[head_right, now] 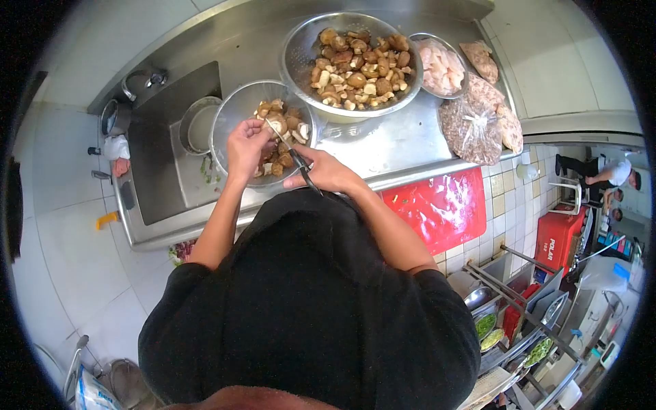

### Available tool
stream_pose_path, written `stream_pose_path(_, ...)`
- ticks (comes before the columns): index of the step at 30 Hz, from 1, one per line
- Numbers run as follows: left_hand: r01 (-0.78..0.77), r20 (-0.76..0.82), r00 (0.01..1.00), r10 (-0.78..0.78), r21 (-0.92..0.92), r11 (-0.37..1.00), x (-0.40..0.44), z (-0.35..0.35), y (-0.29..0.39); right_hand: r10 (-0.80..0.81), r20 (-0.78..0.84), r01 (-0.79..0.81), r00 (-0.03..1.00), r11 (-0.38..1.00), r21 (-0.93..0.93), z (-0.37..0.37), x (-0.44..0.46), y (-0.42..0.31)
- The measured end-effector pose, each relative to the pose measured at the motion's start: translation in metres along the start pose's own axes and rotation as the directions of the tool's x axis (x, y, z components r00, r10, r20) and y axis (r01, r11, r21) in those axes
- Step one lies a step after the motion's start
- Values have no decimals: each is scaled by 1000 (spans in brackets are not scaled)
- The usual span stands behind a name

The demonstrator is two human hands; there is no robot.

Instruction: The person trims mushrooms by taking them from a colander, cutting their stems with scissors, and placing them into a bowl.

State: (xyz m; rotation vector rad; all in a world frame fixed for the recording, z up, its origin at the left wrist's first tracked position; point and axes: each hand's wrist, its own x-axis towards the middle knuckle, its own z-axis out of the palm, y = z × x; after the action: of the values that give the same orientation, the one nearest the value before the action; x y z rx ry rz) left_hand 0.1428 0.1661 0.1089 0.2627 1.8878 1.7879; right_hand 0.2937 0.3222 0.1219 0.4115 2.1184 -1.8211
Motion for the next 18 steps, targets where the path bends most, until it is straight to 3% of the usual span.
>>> stream_pose_path(2, 82, -37, 996, -82, 9, 997, -3, -11, -5, -16, 12, 16, 1000, 1000, 17, 6, 4, -1)
stream_pose_path(4, 204, -84, 977, -197, 79, 976, -8, -15, 1, 159, 27, -159, 987, 987, 9, 7, 2, -1)
stream_pose_path(5, 185, -73, 982, -175, 168, 968, -9, -17, -7, 245, 28, -246, 969, 969, 7, 5, -1, 0)
stream_pose_path(6, 142, -50, 990, -133, 352, 925, -8, -18, -10, 229, -7, -229, 973, 973, 9, 3, -5, 3)
stream_pose_path(8, 32, 10, 999, -53, 675, 737, -2, -21, -12, 191, -72, -191, 979, 982, 11, -3, -14, 10)
stream_pose_path(9, -142, 37, 985, 169, 732, 666, 4, -21, -18, 230, -87, -232, 969, 973, -11, -10, -22, 4)
stream_pose_path(12, -514, 193, 834, 517, 614, 599, 42, 4, 25, 52, -181, -74, 982, 991, -114, -26, -44, 25)
stream_pose_path(14, -428, 202, 904, 378, 477, 768, 80, 40, 55, 101, -162, -110, 982, 993, -48, -41, -65, 15)
stream_pose_path(16, -436, 303, 899, 316, 550, 713, 135, 80, 62, 88, -158, -86, 984, 996, 21, -53, -84, 10)
stream_pose_path(18, -345, 311, 933, 182, 628, 697, 180, 122, 63, 113, -178, -98, 978, 991, 87, -65, -101, 2)
